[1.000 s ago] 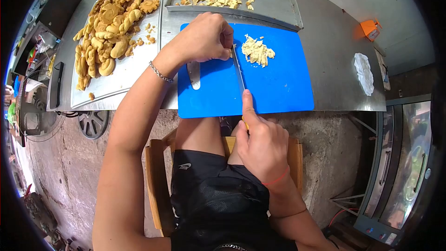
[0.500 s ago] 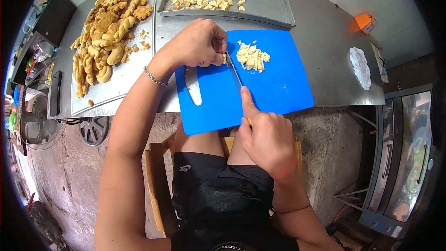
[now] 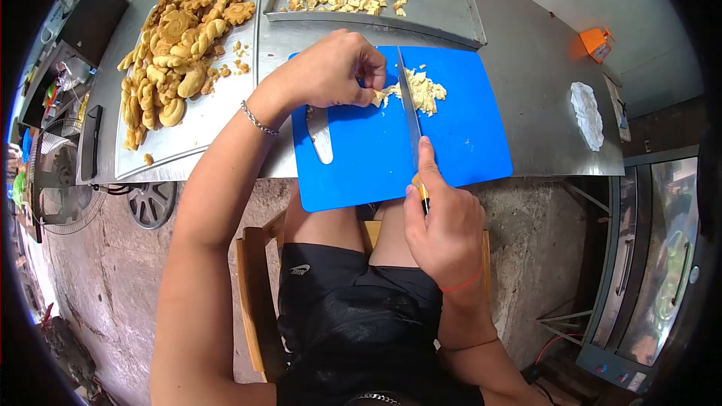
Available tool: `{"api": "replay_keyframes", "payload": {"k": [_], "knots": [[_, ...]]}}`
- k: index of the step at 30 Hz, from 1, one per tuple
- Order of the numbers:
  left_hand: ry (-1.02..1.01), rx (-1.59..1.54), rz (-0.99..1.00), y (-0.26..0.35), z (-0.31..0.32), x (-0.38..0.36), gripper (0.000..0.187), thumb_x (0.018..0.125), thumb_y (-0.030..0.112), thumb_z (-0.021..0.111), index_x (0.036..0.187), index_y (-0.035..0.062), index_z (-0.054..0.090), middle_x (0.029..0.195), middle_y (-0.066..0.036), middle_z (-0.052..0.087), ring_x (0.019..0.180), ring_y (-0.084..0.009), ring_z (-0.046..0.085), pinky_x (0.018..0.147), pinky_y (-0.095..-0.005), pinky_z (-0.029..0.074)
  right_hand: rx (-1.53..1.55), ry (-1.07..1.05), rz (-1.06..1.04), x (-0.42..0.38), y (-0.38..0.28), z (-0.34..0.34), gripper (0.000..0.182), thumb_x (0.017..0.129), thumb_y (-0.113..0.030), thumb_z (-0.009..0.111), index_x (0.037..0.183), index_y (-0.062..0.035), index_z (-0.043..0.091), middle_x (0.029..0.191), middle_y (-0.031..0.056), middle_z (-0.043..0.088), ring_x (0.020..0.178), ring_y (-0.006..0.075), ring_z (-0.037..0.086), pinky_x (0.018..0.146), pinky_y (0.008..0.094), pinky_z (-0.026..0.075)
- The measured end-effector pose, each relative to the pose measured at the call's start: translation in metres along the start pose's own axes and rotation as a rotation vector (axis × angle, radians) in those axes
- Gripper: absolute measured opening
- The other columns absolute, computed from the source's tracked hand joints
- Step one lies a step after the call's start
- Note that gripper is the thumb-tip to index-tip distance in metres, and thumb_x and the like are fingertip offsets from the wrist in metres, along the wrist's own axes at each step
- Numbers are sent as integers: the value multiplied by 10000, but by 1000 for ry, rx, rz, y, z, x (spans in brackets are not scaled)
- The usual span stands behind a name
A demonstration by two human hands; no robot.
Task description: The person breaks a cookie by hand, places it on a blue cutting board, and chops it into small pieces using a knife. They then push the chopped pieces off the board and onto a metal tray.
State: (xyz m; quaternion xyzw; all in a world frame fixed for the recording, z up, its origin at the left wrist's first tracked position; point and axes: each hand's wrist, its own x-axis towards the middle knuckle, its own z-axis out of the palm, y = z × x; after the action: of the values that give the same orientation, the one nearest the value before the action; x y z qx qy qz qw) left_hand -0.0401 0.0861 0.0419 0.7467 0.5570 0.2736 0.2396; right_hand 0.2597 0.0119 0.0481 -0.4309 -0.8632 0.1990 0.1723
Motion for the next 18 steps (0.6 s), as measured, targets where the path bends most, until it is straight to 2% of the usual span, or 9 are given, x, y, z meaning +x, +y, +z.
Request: {"api": "replay_keyframes", "payload": {"k": [9,15,18], "knots": [[37,49,-18,-1,2,1,201,805,102,920,937,-16,825,858,-153,802,833,-290,783,827,-419,636,105,-45,-44,-2,-9,-8,657,1047,-91,718,1674,49,579,840,227,783,748,455,774,730,598,589],[49,29,-42,1,3,0,171,805,77,903,924,-28,839,866,-157,811,844,-284,790,842,-416,640,62,-87,-48,-7,-10,2,654,1044,-99,718,1668,47,587,865,223,802,737,455,777,716,593,611],[41,8,-30,-4,4,2,165,801,67,900,922,-32,843,867,-161,812,849,-285,793,849,-416,642,-64,-72,-89,0,-9,16,639,1045,-116,695,1651,62,600,863,222,815,728,444,790,713,585,633]]}}
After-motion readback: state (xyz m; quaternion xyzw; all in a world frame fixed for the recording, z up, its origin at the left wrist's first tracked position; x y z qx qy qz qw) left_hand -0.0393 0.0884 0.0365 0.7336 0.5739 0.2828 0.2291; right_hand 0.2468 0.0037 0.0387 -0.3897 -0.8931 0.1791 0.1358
